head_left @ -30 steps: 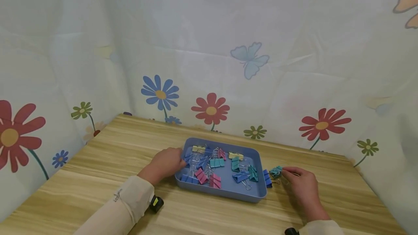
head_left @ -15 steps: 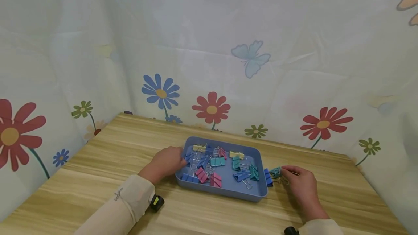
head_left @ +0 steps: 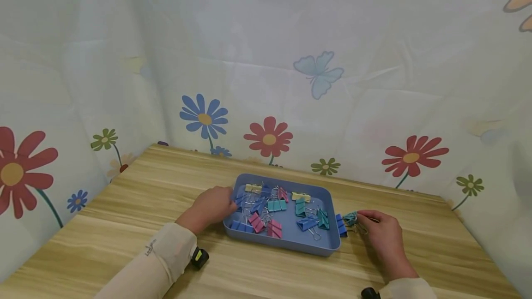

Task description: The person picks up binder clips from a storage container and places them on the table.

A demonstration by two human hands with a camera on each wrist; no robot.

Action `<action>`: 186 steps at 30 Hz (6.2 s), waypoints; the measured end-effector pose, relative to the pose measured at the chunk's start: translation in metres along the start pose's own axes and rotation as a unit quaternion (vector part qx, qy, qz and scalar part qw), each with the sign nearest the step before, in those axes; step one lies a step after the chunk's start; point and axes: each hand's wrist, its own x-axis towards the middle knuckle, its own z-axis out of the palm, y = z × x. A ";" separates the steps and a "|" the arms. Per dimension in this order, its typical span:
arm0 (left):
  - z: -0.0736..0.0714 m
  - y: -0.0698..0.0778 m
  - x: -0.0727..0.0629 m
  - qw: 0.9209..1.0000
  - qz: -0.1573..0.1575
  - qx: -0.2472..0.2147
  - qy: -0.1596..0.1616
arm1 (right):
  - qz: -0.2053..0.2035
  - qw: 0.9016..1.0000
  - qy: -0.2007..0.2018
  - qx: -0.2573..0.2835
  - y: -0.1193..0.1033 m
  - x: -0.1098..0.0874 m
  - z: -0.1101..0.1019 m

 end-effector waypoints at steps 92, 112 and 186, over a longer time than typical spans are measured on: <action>0.000 0.002 0.001 1.000 -0.017 0.016 0.004 | -0.196 0.976 -0.082 -0.048 -0.069 -0.055 0.037; 0.000 0.000 -0.001 1.000 -0.012 0.019 0.015 | -0.201 0.971 -0.077 -0.102 -0.069 -0.058 0.044; 0.001 0.000 0.000 1.000 -0.017 0.012 0.009 | -0.242 0.955 -0.105 -0.135 -0.059 -0.031 -0.056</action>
